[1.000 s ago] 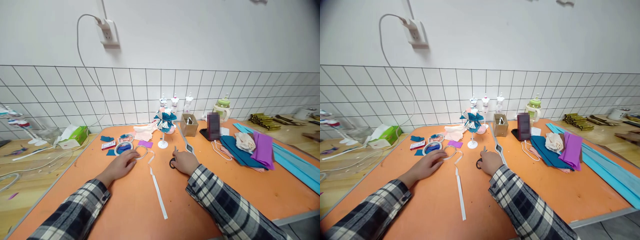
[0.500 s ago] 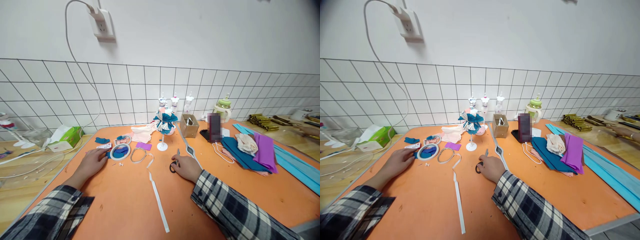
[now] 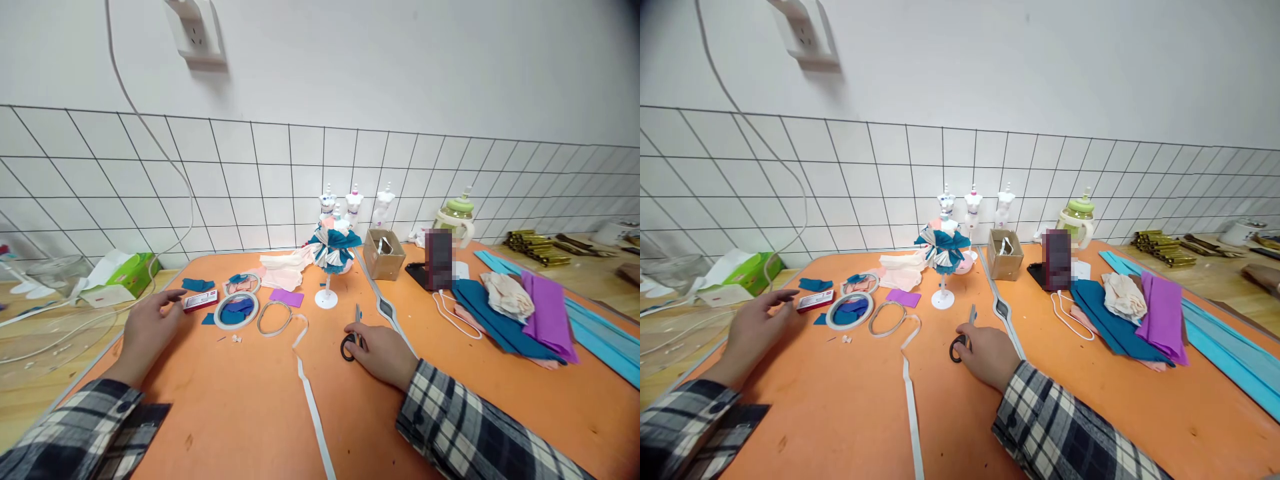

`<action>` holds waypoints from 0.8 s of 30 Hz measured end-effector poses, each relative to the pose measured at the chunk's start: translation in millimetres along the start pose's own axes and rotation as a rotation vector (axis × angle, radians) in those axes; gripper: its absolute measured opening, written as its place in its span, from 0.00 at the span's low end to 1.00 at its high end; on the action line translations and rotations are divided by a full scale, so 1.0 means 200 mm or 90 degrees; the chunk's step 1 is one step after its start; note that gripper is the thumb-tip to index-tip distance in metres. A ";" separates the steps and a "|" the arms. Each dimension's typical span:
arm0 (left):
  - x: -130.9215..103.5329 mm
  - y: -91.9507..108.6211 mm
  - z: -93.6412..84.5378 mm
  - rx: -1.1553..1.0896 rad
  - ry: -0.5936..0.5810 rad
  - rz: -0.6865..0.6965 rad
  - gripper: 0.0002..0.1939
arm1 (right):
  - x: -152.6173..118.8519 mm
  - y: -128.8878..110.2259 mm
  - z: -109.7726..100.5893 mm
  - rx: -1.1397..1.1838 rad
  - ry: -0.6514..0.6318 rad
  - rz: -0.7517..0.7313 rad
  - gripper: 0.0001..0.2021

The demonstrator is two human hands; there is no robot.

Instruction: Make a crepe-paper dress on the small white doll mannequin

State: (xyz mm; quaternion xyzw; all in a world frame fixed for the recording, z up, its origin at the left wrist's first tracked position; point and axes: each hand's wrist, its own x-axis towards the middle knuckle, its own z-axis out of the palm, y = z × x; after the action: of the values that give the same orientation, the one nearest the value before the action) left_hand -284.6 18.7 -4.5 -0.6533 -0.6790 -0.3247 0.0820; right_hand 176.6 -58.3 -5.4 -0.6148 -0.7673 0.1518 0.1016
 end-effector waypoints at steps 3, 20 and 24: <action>0.01 0.03 -0.03 -0.019 0.044 -0.018 0.17 | -0.01 -0.01 0.00 0.022 0.010 -0.022 0.18; -0.40 0.60 -0.04 -0.094 -0.213 0.627 0.18 | -0.05 0.90 -0.38 -0.255 0.330 0.417 0.18; -0.36 0.60 -0.04 -0.117 -0.215 0.615 0.18 | -0.11 1.06 -0.35 -0.249 0.314 0.473 0.18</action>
State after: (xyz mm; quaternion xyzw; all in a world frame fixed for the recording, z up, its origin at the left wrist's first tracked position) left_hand -165.7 -53.1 4.1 -0.9401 -0.2725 -0.1977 0.0541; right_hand 398.3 -29.9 -15.5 -0.8722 -0.4632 -0.1192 0.1019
